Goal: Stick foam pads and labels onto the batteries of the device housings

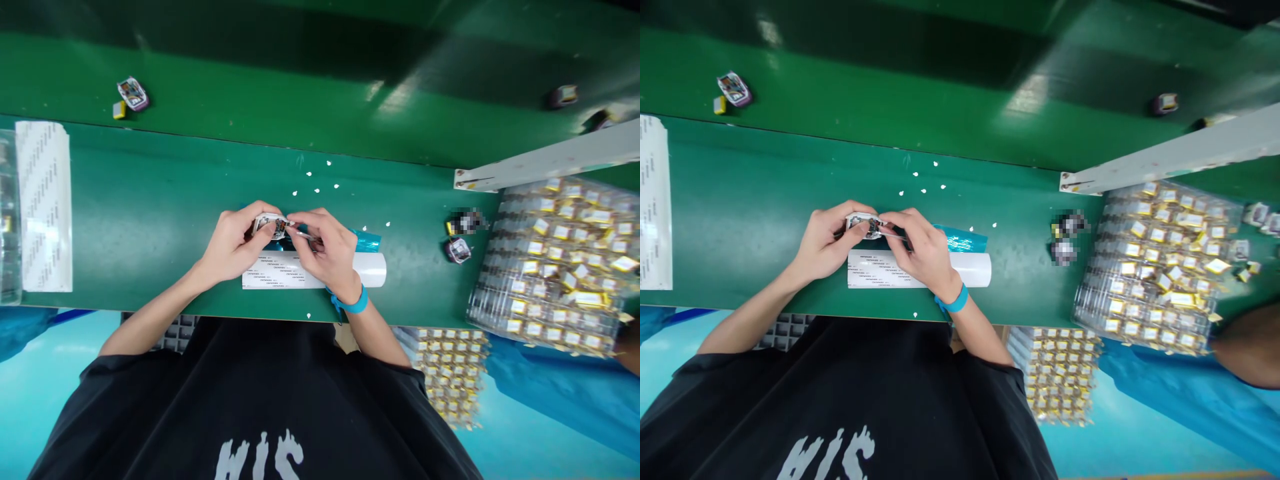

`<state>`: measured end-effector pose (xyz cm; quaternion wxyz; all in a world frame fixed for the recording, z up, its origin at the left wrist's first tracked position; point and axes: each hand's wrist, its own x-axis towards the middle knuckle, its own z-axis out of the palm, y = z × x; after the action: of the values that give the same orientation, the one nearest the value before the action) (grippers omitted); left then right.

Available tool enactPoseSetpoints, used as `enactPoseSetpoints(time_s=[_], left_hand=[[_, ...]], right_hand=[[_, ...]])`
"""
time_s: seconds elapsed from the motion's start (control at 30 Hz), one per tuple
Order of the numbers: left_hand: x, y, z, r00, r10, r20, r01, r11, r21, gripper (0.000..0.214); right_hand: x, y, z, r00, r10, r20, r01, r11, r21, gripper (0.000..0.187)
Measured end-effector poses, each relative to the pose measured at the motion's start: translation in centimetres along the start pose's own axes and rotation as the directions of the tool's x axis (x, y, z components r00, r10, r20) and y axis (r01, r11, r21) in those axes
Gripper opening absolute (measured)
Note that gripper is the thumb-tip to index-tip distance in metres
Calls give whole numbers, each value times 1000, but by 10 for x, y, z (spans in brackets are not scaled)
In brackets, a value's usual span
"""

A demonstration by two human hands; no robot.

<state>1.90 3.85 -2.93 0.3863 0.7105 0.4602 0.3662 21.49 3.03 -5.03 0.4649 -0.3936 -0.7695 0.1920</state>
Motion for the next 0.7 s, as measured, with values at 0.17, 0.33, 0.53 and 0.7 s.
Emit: enactPoseSetpoints(time_s=[0.17,0.33,0.53,0.7], left_hand=[[0,-1,3,998,-55,-1,55,997,-61,19],[1,3,-1,998,24,61,-21,999,-47,11],[2,4,-6,976,162,146,-166,986,15,12],[1,4,0,988,66,140,-45,988,-146,15]], right_hand=[[2,3,-2,1000,6,9,-7,999,44,15],[1,5,-4,999,-32,7,31,998,57,8],[0,4,-4,993,-20,-118,19,1000,-10,5],[1,3,-8,998,-41,-53,42,999,28,12]])
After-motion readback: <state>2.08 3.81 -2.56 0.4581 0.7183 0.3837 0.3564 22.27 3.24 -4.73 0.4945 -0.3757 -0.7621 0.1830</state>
